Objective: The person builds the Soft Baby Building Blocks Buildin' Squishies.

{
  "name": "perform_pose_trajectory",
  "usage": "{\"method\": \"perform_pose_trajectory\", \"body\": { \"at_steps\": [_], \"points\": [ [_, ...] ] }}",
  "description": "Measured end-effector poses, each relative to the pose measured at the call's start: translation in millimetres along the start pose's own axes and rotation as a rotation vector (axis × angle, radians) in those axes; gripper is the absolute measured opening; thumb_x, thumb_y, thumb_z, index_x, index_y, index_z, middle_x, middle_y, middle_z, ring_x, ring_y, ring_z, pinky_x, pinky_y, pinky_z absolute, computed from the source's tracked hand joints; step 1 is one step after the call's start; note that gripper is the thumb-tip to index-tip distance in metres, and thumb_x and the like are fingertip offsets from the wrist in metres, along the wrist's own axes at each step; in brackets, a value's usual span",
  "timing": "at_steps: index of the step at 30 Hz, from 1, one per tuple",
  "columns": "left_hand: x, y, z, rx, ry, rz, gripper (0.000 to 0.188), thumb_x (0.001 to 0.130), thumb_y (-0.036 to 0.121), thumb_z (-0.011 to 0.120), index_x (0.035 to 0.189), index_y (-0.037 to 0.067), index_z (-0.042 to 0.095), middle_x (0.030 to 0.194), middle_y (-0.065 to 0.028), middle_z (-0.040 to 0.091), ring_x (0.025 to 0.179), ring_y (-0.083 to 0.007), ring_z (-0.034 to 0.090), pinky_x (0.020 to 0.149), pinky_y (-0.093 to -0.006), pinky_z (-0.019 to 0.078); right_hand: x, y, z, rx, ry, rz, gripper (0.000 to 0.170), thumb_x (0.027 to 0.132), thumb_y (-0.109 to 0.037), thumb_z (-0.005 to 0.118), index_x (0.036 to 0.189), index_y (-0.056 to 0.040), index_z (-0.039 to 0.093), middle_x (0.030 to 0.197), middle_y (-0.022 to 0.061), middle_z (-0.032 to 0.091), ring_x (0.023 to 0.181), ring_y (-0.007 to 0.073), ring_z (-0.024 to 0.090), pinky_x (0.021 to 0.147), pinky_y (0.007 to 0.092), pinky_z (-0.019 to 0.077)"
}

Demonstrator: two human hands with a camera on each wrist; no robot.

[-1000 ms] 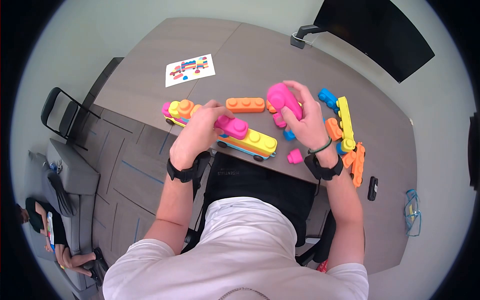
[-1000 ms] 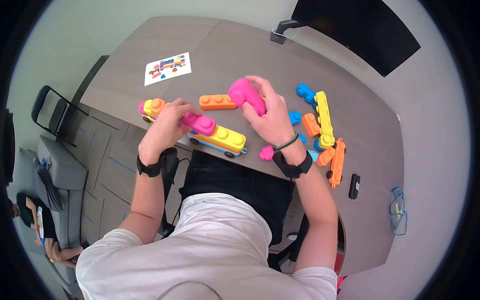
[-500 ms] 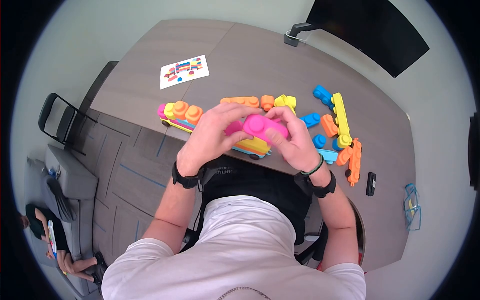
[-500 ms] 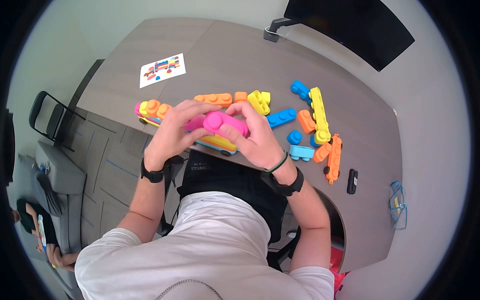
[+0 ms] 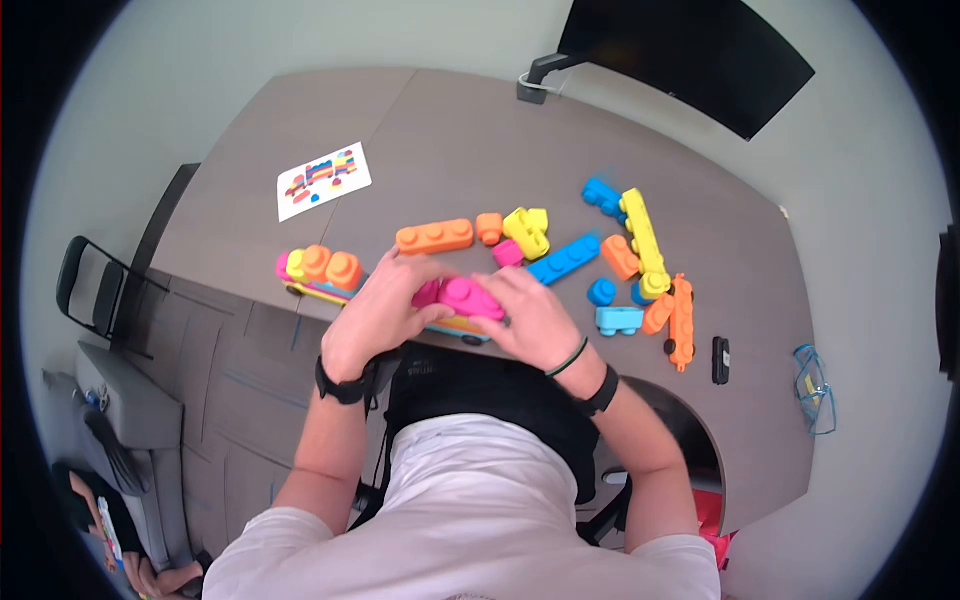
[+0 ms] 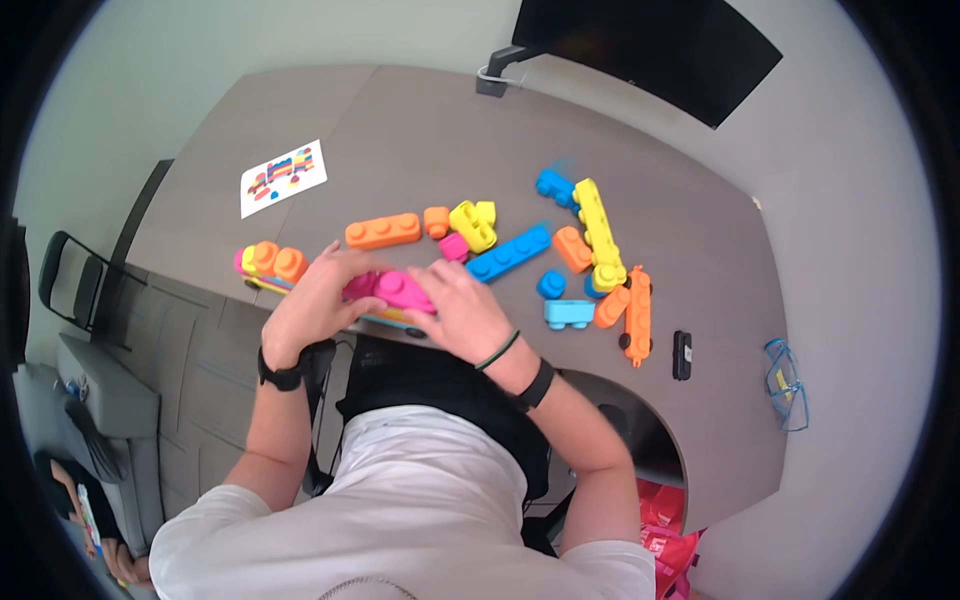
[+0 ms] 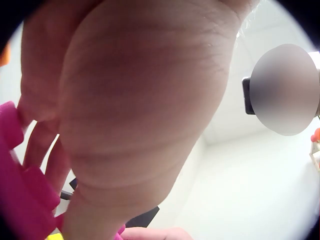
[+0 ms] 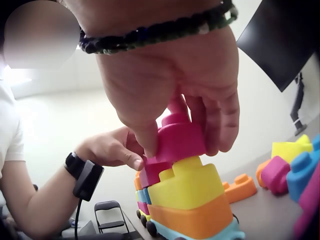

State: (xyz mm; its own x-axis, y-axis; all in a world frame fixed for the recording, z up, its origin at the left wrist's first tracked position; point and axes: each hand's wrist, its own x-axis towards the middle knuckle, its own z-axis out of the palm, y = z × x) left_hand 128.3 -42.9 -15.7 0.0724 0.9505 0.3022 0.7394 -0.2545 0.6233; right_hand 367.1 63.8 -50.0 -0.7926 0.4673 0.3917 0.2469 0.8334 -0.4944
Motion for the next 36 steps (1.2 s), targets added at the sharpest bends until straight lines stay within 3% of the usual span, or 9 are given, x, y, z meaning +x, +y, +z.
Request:
{"method": "perform_pose_trajectory", "body": {
  "at_steps": [6, 9, 11, 13, 19, 24, 27, 33, 36],
  "points": [
    [2, 5, 8, 0.070, -0.040, -0.092, 0.038, 0.085, 0.007, 0.090, 0.121, 0.010, 0.079, 0.108, -0.0123, 0.079, 0.107, -0.0356, 0.075, 0.131, -0.0669, 0.0374, -1, -4, -6, -0.100, -0.067, 0.041, 0.049, 0.098, -0.024, 0.083, 0.140, -0.0014, 0.072, 0.120, 0.0187, 0.071, 0.115, 0.0388, 0.069, 0.100, 0.0484, 0.0588],
    [2, 5, 8, 0.046, -0.049, -0.100, 0.037, 0.085, 0.006, 0.089, 0.120, 0.009, 0.080, 0.108, -0.0126, 0.079, 0.108, -0.0356, 0.074, 0.129, -0.0676, 0.0381, 11, 51, -37, 0.219, -0.200, -0.045, 0.033, 0.103, -0.026, 0.078, 0.125, -0.0023, 0.080, 0.125, 0.0186, 0.079, 0.123, 0.0377, 0.070, 0.109, 0.0493, 0.0552],
    [0, 3, 12, 0.068, -0.035, -0.087, 0.036, 0.086, 0.007, 0.089, 0.121, 0.010, 0.080, 0.109, -0.0126, 0.079, 0.109, -0.0355, 0.074, 0.129, -0.0677, 0.0380, 16, 82, -67, -0.107, -0.036, 0.080, 0.028, 0.101, -0.018, 0.078, 0.123, -0.0023, 0.080, 0.124, 0.0185, 0.080, 0.126, 0.0395, 0.070, 0.109, 0.0490, 0.0560],
    [-1, 1, 14, 0.098, -0.030, -0.086, 0.034, 0.088, 0.010, 0.088, 0.121, 0.009, 0.080, 0.111, -0.0120, 0.079, 0.113, -0.0349, 0.073, 0.128, -0.0677, 0.0377, 12, 110, -77, -0.400, -0.149, 0.339, 0.052, 0.087, -0.011, 0.086, 0.136, -0.0042, 0.073, 0.141, 0.0207, 0.073, 0.137, 0.0421, 0.063, 0.117, 0.0516, 0.0528],
    [0, 2, 14, 0.129, -0.055, -0.100, 0.035, 0.088, 0.009, 0.087, 0.122, 0.008, 0.079, 0.114, -0.0095, 0.079, 0.119, -0.0334, 0.072, 0.127, -0.0636, 0.0399, -24, 191, -55, -0.508, -0.212, 0.195, 0.060, 0.078, -0.008, 0.092, 0.134, -0.0077, 0.069, 0.155, 0.0180, 0.064, 0.151, 0.0411, 0.054, 0.125, 0.0542, 0.0456],
    [0, 5, 17, -0.045, 0.124, -0.034, 0.065, 0.082, 0.006, 0.092, 0.143, 0.008, 0.070, 0.141, -0.0148, 0.072, 0.134, -0.0390, 0.066, 0.122, -0.0509, 0.0482, -14, 151, -91, -0.275, -0.176, 0.285, 0.053, 0.074, -0.006, 0.092, 0.122, -0.0071, 0.070, 0.130, 0.0176, 0.074, 0.128, 0.0437, 0.066, 0.110, 0.0533, 0.0538],
    [0, 10, 7, -0.119, 0.205, 0.019, 0.074, 0.082, 0.005, 0.093, 0.150, 0.008, 0.065, 0.151, -0.0183, 0.067, 0.143, -0.0410, 0.062, 0.120, -0.0471, 0.0515, -4, 113, -109, -0.233, 0.025, 0.105, 0.049, 0.073, -0.004, 0.092, 0.117, -0.0058, 0.070, 0.117, 0.0168, 0.073, 0.115, 0.0439, 0.068, 0.101, 0.0518, 0.0560],
    [-9, 17, -16, -0.171, 0.367, -0.088, 0.068, 0.092, 0.013, 0.090, 0.154, 0.006, 0.063, 0.157, -0.0161, 0.065, 0.148, -0.0347, 0.062, 0.122, -0.0482, 0.0508, 6, 20, -105, -0.056, 0.359, 0.168, 0.047, 0.086, -0.018, 0.095, 0.125, -0.0035, 0.073, 0.114, 0.0170, 0.076, 0.108, 0.0404, 0.071, 0.094, 0.0468, 0.0580],
    [-13, 11, -19, -0.215, 0.440, -0.117, 0.063, 0.100, 0.015, 0.085, 0.157, 0.006, 0.061, 0.155, -0.0141, 0.068, 0.146, -0.0300, 0.064, 0.118, -0.0505, 0.0560, 8, -17, -77, -0.002, 0.304, 0.111, 0.049, 0.088, -0.022, 0.095, 0.127, -0.0013, 0.073, 0.115, 0.0185, 0.076, 0.107, 0.0408, 0.072, 0.093, 0.0469, 0.0585]
  ]
}}
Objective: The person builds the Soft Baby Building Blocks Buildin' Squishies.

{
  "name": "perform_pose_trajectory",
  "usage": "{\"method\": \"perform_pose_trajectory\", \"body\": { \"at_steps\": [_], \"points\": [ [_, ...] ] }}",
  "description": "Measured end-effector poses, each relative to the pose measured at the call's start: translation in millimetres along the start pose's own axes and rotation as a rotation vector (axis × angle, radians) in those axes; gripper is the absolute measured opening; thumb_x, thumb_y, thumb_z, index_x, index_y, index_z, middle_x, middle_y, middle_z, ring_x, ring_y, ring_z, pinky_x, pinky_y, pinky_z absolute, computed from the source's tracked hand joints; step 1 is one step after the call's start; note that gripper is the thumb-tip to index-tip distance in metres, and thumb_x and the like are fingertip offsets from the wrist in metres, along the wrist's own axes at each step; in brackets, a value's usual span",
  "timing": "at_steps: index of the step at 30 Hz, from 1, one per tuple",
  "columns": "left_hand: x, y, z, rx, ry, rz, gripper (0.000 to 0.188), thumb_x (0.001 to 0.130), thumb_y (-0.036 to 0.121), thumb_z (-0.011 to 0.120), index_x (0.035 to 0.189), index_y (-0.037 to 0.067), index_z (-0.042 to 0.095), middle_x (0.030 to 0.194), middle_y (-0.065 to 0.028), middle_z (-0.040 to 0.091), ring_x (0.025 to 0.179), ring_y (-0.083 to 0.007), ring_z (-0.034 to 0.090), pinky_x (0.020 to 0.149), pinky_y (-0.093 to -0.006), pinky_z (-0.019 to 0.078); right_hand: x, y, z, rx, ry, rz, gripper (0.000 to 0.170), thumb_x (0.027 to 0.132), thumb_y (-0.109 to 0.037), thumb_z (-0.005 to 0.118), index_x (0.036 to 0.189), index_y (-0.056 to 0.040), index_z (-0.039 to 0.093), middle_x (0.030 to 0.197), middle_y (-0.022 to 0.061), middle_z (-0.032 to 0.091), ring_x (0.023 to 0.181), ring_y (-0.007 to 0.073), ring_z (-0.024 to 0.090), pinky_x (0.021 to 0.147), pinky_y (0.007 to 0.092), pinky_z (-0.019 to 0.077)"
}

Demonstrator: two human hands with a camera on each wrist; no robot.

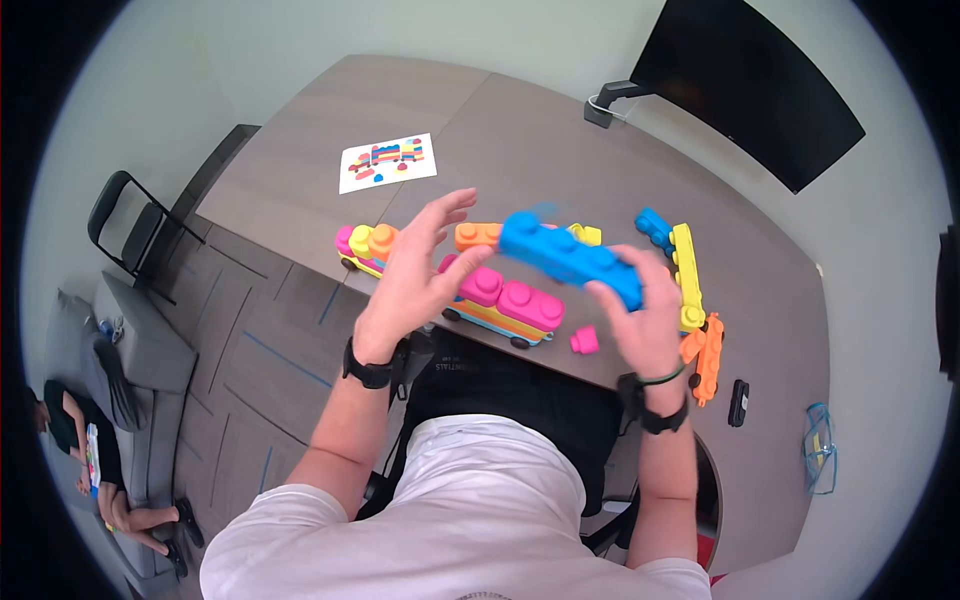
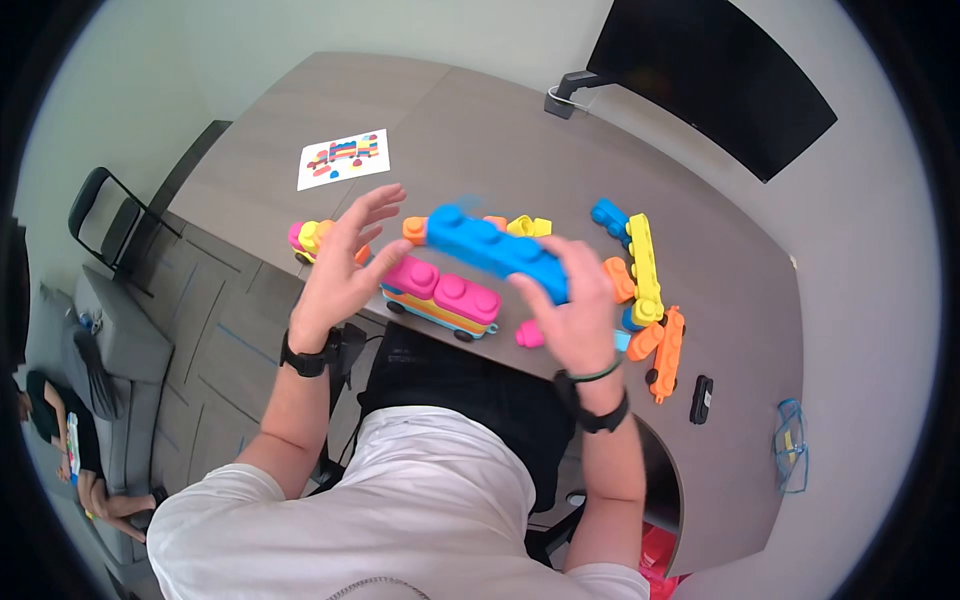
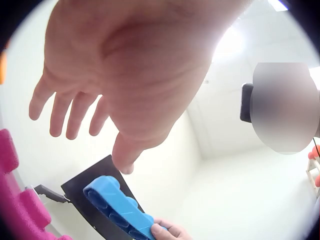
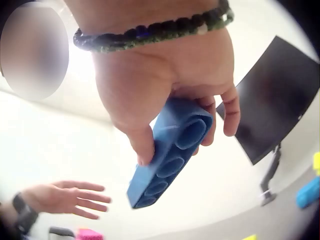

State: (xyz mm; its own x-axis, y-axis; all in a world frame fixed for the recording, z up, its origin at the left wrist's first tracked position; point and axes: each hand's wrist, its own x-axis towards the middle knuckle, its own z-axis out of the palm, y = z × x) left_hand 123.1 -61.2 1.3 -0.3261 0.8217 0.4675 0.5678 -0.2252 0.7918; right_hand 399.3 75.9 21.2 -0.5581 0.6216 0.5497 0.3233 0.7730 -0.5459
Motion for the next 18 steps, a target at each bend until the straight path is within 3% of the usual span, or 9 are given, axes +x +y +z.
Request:
{"method": "perform_pose_trajectory", "body": {
  "at_steps": [2, 3, 9, 18],
  "points": [
    [1, 0, -4, -0.197, -0.010, -0.135, 0.059, 0.102, 0.012, 0.082, 0.157, 0.005, 0.061, 0.148, -0.0150, 0.073, 0.139, -0.0281, 0.070, 0.107, -0.0435, 0.0644, -7, -18, 23, 0.070, -0.036, -0.005, 0.049, 0.089, -0.022, 0.094, 0.128, -0.0004, 0.073, 0.116, 0.0191, 0.076, 0.109, 0.0413, 0.072, 0.095, 0.0478, 0.0582],
    [1, -2, -4, -0.194, -0.006, -0.079, 0.049, 0.102, 0.010, 0.082, 0.149, 0.002, 0.068, 0.137, -0.0151, 0.078, 0.129, -0.0253, 0.076, 0.096, -0.0383, 0.0687, -11, -22, 35, 0.063, -0.014, -0.019, 0.047, 0.090, -0.020, 0.093, 0.128, -0.0008, 0.074, 0.118, 0.0191, 0.075, 0.111, 0.0412, 0.070, 0.096, 0.0488, 0.0575],
    [2, -2, -12, 0.032, -0.028, -0.148, 0.032, 0.099, 0.009, 0.085, 0.130, 0.000, 0.080, 0.122, -0.0138, 0.082, 0.119, -0.0222, 0.079, 0.095, -0.0377, 0.0692, -22, -19, 79, 0.055, 0.020, -0.084, 0.049, 0.090, -0.021, 0.093, 0.130, -0.0009, 0.073, 0.120, 0.0181, 0.072, 0.110, 0.0410, 0.067, 0.098, 0.0500, 0.0559],
    [1, -15, -12, 0.093, -0.055, -0.141, 0.031, 0.099, 0.004, 0.084, 0.129, -0.001, 0.080, 0.119, -0.0140, 0.083, 0.108, -0.0224, 0.081, 0.091, -0.0366, 0.0696, -30, -14, 83, 0.005, -0.038, -0.101, 0.054, 0.091, -0.020, 0.093, 0.137, -0.0021, 0.070, 0.119, 0.0190, 0.070, 0.109, 0.0414, 0.067, 0.095, 0.0503, 0.0567]
  ]
}}
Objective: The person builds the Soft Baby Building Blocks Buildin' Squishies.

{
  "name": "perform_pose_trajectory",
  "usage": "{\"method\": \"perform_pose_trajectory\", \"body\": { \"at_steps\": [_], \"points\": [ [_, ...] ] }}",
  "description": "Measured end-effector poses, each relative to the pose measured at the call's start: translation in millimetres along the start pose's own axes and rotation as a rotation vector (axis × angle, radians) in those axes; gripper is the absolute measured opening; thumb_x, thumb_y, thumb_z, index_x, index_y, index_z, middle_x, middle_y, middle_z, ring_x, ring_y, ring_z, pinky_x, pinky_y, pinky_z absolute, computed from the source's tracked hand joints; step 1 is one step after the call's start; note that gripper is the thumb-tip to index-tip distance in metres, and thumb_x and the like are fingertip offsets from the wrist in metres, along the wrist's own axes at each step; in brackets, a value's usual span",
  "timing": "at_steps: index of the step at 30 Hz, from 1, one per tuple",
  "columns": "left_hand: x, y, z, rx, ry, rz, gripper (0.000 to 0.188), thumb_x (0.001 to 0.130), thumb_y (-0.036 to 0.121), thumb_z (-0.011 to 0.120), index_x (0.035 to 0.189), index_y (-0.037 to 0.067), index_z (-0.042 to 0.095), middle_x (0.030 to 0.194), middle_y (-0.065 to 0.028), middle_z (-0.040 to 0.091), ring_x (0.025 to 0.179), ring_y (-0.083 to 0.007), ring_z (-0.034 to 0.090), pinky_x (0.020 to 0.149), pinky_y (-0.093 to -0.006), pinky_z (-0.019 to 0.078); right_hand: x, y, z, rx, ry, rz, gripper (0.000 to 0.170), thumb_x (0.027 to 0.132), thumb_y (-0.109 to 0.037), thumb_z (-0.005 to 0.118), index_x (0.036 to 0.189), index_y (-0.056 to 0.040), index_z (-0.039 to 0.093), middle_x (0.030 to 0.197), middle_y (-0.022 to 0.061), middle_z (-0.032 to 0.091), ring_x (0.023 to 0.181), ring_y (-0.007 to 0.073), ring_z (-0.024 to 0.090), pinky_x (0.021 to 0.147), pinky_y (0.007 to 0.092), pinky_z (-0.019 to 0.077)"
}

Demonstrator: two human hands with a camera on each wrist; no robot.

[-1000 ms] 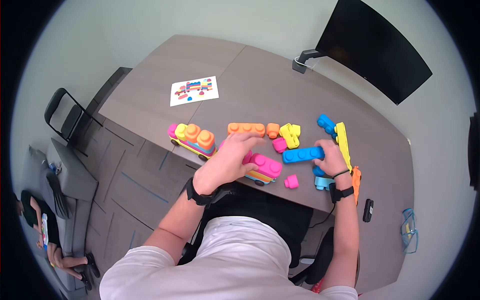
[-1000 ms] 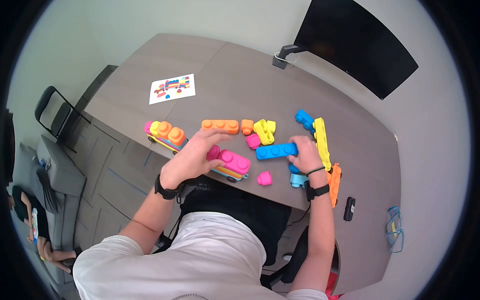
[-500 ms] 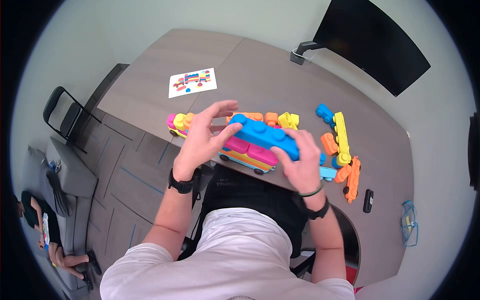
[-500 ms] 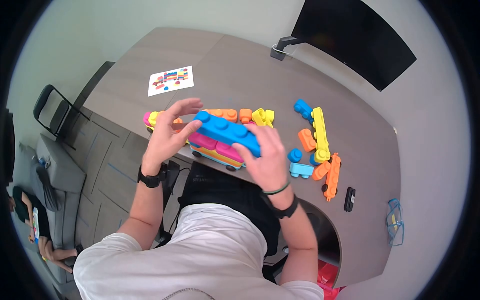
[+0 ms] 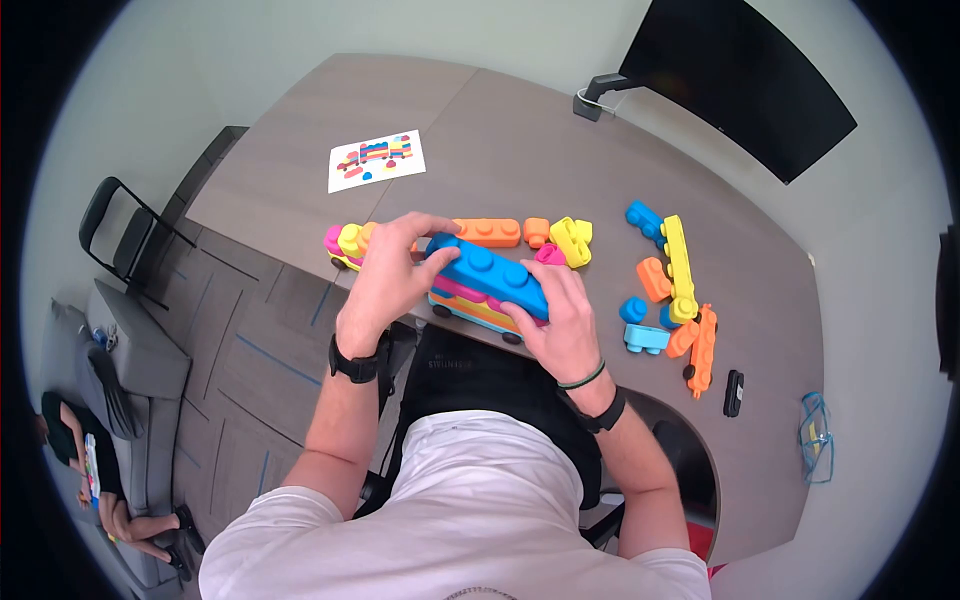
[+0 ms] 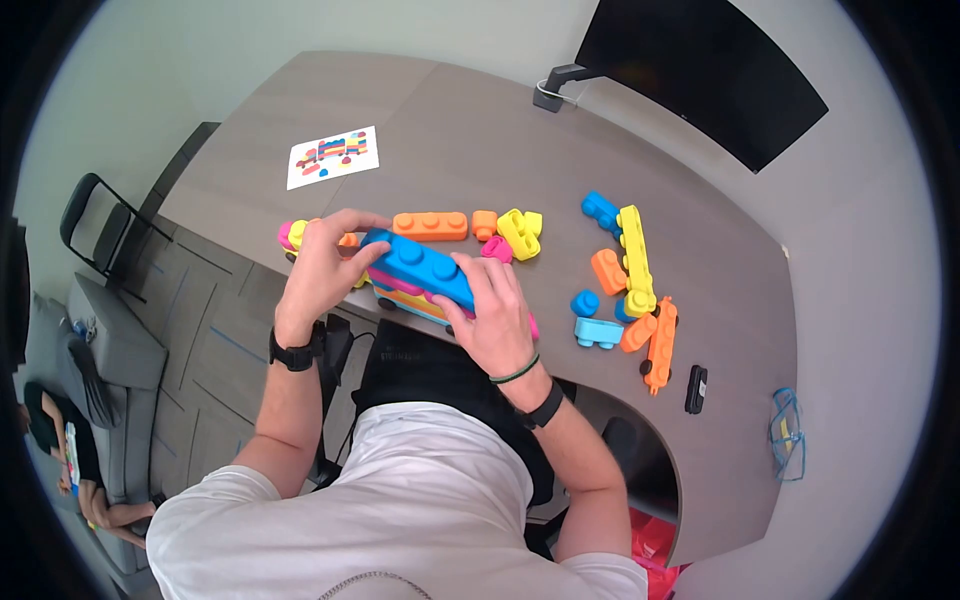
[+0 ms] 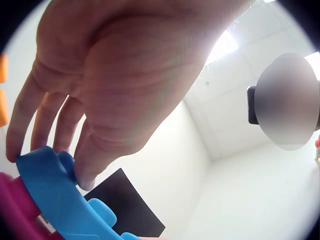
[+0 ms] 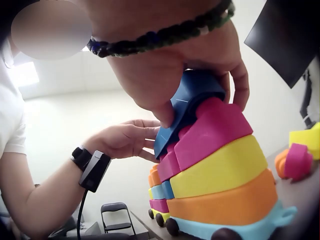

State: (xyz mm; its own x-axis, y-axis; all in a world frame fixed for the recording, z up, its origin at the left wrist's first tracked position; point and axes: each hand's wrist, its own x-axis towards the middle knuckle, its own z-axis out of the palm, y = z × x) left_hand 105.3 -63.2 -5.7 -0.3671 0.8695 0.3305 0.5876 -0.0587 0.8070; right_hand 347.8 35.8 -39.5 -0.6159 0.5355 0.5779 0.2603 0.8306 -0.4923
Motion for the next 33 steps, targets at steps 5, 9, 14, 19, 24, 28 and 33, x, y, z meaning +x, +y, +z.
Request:
{"method": "perform_pose_trajectory", "body": {
  "at_steps": [5, 9, 14, 19, 24, 28, 33],
  "points": [
    [0, 0, 2, 0.025, -0.013, 0.005, 0.032, 0.097, 0.004, 0.086, 0.129, 0.000, 0.080, 0.118, -0.0144, 0.082, 0.107, -0.0229, 0.081, 0.091, -0.0357, 0.0692, -5, 4, -1, 0.117, -0.071, 0.141, 0.059, 0.092, -0.016, 0.091, 0.144, -0.0049, 0.066, 0.123, 0.0195, 0.068, 0.115, 0.0444, 0.070, 0.095, 0.0524, 0.0590],
    [0, -1, 4, 0.034, -0.035, -0.022, 0.033, 0.097, 0.006, 0.087, 0.128, 0.000, 0.080, 0.117, -0.0142, 0.082, 0.108, -0.0242, 0.081, 0.091, -0.0363, 0.0688, -9, 9, 2, 0.104, -0.055, 0.115, 0.060, 0.091, -0.012, 0.093, 0.144, -0.0032, 0.066, 0.127, 0.0216, 0.068, 0.110, 0.0436, 0.073, 0.087, 0.0464, 0.0631],
    [-2, -1, 2, 0.029, -0.057, -0.014, 0.033, 0.098, 0.005, 0.085, 0.130, 0.001, 0.078, 0.114, -0.0149, 0.082, 0.104, -0.0260, 0.081, 0.092, -0.0385, 0.0665, -9, 16, -4, -0.106, -0.112, -0.022, 0.070, 0.088, -0.019, 0.094, 0.150, -0.0072, 0.065, 0.134, 0.0203, 0.067, 0.120, 0.0427, 0.069, 0.101, 0.0507, 0.0569],
    [-5, -3, -1, 0.097, -0.169, -0.043, 0.033, 0.101, 0.005, 0.082, 0.133, 0.002, 0.075, 0.111, -0.0161, 0.081, 0.101, -0.0273, 0.080, 0.095, -0.0402, 0.0628, -10, 17, -3, -0.130, -0.106, -0.074, 0.070, 0.088, -0.021, 0.092, 0.151, -0.0084, 0.065, 0.133, 0.0183, 0.067, 0.120, 0.0413, 0.068, 0.104, 0.0512, 0.0533],
    [-1, -4, -5, 0.082, -0.231, -0.083, 0.033, 0.102, 0.007, 0.081, 0.134, 0.003, 0.074, 0.114, -0.0151, 0.082, 0.102, -0.0261, 0.079, 0.097, -0.0397, 0.0615, 32, 48, -20, 0.038, -0.315, 0.009, 0.049, 0.099, -0.028, 0.081, 0.142, -0.0078, 0.069, 0.129, 0.0166, 0.071, 0.119, 0.0391, 0.068, 0.103, 0.0523, 0.0526],
    [-2, -4, -4, 0.106, -0.216, -0.078, 0.033, 0.101, 0.008, 0.082, 0.133, 0.003, 0.075, 0.114, -0.0153, 0.082, 0.102, -0.0263, 0.079, 0.096, -0.0394, 0.0617, 96, 94, -1, -0.319, -0.399, 0.064, 0.044, 0.098, -0.029, 0.080, 0.136, -0.0093, 0.072, 0.128, 0.0142, 0.075, 0.127, 0.0376, 0.066, 0.105, 0.0525, 0.0530],
    [-4, -7, -3, 0.038, -0.191, -0.072, 0.034, 0.101, 0.008, 0.083, 0.133, 0.002, 0.075, 0.118, -0.0153, 0.081, 0.107, -0.0280, 0.079, 0.099, -0.0399, 0.0623, 109, 154, 61, -0.666, -0.618, -0.045, 0.054, 0.087, -0.025, 0.088, 0.136, -0.0135, 0.069, 0.127, 0.0123, 0.078, 0.133, 0.0326, 0.066, 0.112, 0.0573, 0.0494]
  ]
}}
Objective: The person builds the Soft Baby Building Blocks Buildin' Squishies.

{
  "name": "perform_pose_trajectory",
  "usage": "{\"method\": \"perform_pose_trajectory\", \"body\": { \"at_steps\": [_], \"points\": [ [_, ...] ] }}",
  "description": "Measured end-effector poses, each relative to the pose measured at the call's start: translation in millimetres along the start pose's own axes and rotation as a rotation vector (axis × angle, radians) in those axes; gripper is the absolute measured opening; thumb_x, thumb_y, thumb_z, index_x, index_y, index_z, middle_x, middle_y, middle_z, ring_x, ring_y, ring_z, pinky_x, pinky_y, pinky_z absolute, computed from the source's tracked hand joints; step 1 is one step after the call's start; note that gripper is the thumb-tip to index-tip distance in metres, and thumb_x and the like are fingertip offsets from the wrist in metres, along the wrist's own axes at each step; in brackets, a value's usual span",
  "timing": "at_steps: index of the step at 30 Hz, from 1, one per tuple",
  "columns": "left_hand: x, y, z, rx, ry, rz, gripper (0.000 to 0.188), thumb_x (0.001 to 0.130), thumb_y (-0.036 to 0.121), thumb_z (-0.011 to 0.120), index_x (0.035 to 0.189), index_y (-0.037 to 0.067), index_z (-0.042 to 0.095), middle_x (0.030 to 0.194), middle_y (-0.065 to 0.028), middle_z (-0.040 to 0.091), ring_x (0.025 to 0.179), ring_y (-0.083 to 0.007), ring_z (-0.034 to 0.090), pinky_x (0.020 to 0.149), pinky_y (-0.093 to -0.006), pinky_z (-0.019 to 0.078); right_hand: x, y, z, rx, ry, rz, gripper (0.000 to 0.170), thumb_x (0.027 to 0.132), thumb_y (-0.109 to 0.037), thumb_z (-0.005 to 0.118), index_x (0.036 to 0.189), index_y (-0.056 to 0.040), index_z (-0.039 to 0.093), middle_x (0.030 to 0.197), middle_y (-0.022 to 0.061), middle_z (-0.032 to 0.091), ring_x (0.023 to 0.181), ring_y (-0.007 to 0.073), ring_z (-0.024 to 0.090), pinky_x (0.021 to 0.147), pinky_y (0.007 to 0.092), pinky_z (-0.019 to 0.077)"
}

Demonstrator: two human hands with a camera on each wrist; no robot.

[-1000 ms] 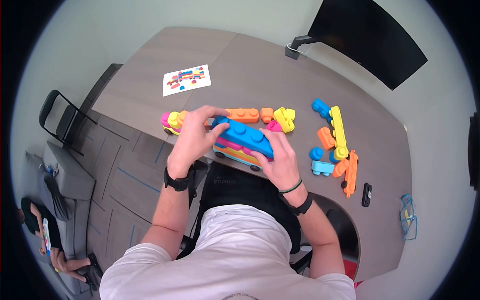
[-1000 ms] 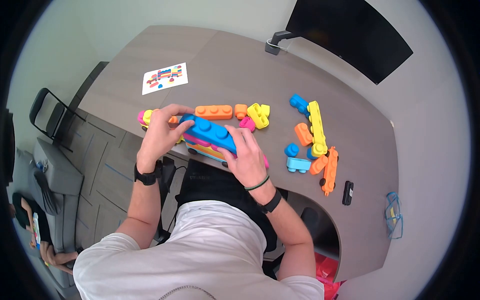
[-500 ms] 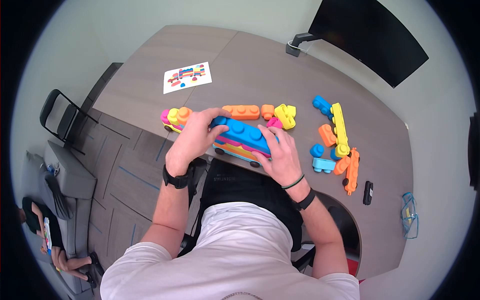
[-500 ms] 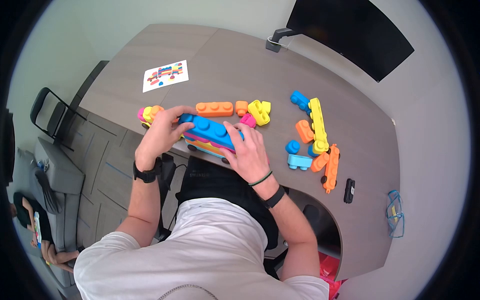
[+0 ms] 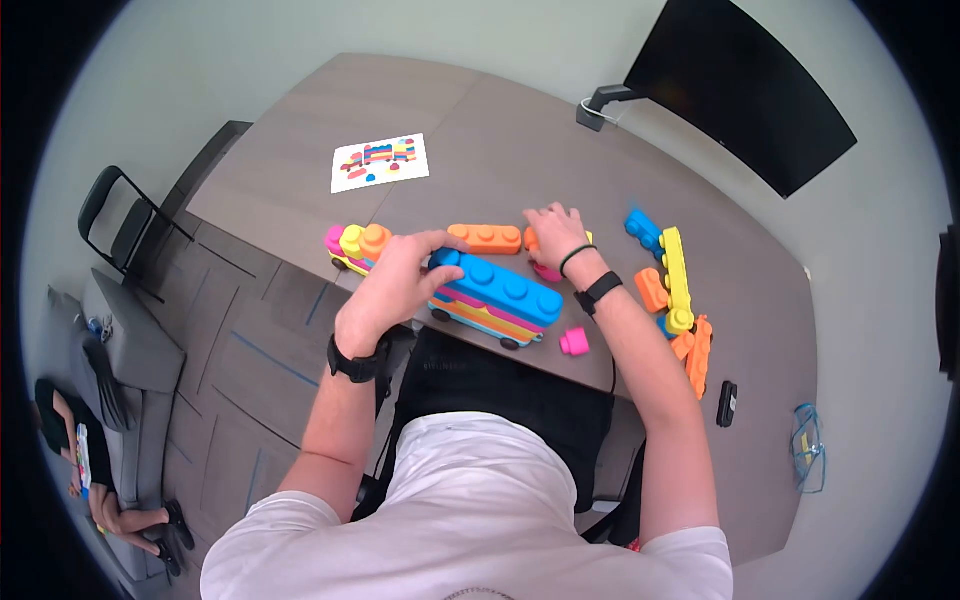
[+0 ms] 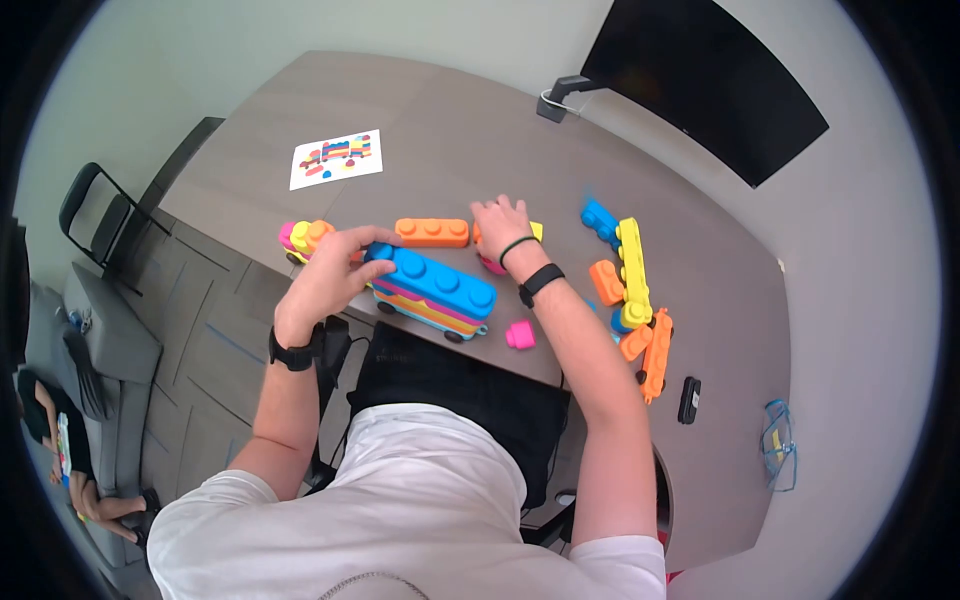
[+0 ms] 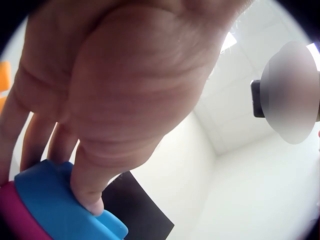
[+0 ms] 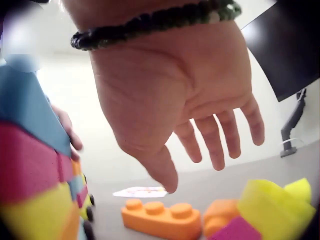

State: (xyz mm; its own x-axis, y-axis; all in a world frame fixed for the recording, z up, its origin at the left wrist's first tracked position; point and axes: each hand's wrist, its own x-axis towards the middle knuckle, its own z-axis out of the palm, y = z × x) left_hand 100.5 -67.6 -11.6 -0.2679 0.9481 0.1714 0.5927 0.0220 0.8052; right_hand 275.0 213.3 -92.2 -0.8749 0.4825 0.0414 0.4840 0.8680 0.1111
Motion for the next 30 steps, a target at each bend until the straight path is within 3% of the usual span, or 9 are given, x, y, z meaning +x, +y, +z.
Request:
{"method": "perform_pose_trajectory", "body": {
  "at_steps": [5, 7, 8, 11, 13, 18, 21, 23, 30],
  "points": [
    [0, 3, 0, 0.054, 0.067, 0.050, 0.047, 0.098, 0.011, 0.086, 0.142, 0.003, 0.072, 0.132, -0.0159, 0.078, 0.116, -0.0324, 0.078, 0.102, -0.0435, 0.0636, 5, -4, -16, -0.032, 0.109, 0.099, 0.046, 0.088, -0.027, 0.087, 0.130, -0.0124, 0.074, 0.106, 0.0117, 0.081, 0.129, 0.0312, 0.068, 0.117, 0.0533, 0.0457],
    [0, 12, 8, 0.010, 0.152, 0.085, 0.052, 0.095, 0.011, 0.088, 0.144, 0.004, 0.071, 0.135, -0.0150, 0.076, 0.118, -0.0325, 0.077, 0.104, -0.0450, 0.0639, -9, -24, -65, 0.308, 0.458, 0.120, 0.042, 0.094, -0.033, 0.085, 0.125, -0.0060, 0.077, 0.103, 0.0149, 0.083, 0.121, 0.0337, 0.074, 0.111, 0.0495, 0.0538],
    [2, 19, 10, -0.026, 0.250, 0.125, 0.057, 0.093, 0.011, 0.091, 0.146, 0.005, 0.070, 0.139, -0.0141, 0.075, 0.119, -0.0326, 0.077, 0.106, -0.0464, 0.0642, -17, -37, -89, 0.308, 0.457, 0.121, 0.042, 0.094, -0.033, 0.085, 0.125, -0.0060, 0.077, 0.103, 0.0149, 0.083, 0.121, 0.0337, 0.074, 0.111, 0.0495, 0.0538],
    [1, 42, 12, -0.115, 0.355, 0.230, 0.059, 0.088, 0.006, 0.092, 0.143, 0.005, 0.073, 0.142, -0.0121, 0.074, 0.123, -0.0307, 0.077, 0.108, -0.0462, 0.0647, -49, -79, -137, 0.895, 0.400, 0.097, 0.042, 0.102, -0.035, 0.082, 0.126, -0.0009, 0.077, 0.103, 0.0203, 0.084, 0.100, 0.0321, 0.081, 0.091, 0.0418, 0.0597],
    [0, 36, 10, -0.142, 0.339, 0.277, 0.059, 0.086, 0.003, 0.093, 0.142, 0.005, 0.074, 0.141, -0.0117, 0.074, 0.123, -0.0302, 0.077, 0.108, -0.0449, 0.0649, -68, -103, -147, 1.074, 0.279, 0.035, 0.050, 0.105, -0.043, 0.076, 0.117, 0.0052, 0.076, 0.098, 0.0243, 0.083, 0.097, 0.0421, 0.083, 0.084, 0.0458, 0.0651],
    [-10, 36, -4, -0.145, 0.322, 0.357, 0.045, 0.089, -0.005, 0.086, 0.133, 0.002, 0.077, 0.135, -0.0138, 0.076, 0.116, -0.0330, 0.078, 0.098, -0.0408, 0.0647, -86, -112, -151, 0.849, 0.441, -0.037, 0.054, 0.105, -0.048, 0.077, 0.114, 0.0048, 0.075, 0.097, 0.0270, 0.079, 0.101, 0.0446, 0.077, 0.088, 0.0529, 0.0600],
    [-13, 25, -19, -0.024, 0.240, 0.327, 0.049, 0.091, -0.005, 0.084, 0.139, 0.002, 0.073, 0.134, -0.0166, 0.076, 0.118, -0.0360, 0.077, 0.098, -0.0429, 0.0632, -106, -104, -129, 0.568, 0.476, -0.079, 0.057, 0.100, -0.048, 0.082, 0.122, 0.0034, 0.072, 0.110, 0.0263, 0.077, 0.105, 0.0460, 0.072, 0.091, 0.0546, 0.0570],
    [-15, 8, -21, 0.058, 0.150, 0.214, 0.054, 0.097, -0.006, 0.077, 0.150, 0.004, 0.067, 0.138, -0.0161, 0.076, 0.123, -0.0331, 0.076, 0.110, -0.0419, 0.0610, -122, -106, -114, 0.369, 0.329, 0.011, 0.062, 0.094, -0.039, 0.089, 0.137, 0.0014, 0.068, 0.128, 0.0248, 0.074, 0.119, 0.0457, 0.071, 0.102, 0.0539, 0.0567],
    [-13, 13, -10, 0.094, 0.140, 0.173, 0.060, 0.099, -0.011, 0.069, 0.156, 0.007, 0.063, 0.141, -0.0196, 0.072, 0.125, -0.0386, 0.073, 0.109, -0.0443, 0.0589, -124, -119, -80, 0.477, 0.287, 0.154, 0.053, 0.088, -0.031, 0.093, 0.130, -0.0066, 0.069, 0.113, 0.0163, 0.072, 0.106, 0.0431, 0.074, 0.087, 0.0528, 0.0608]
  ]
}}
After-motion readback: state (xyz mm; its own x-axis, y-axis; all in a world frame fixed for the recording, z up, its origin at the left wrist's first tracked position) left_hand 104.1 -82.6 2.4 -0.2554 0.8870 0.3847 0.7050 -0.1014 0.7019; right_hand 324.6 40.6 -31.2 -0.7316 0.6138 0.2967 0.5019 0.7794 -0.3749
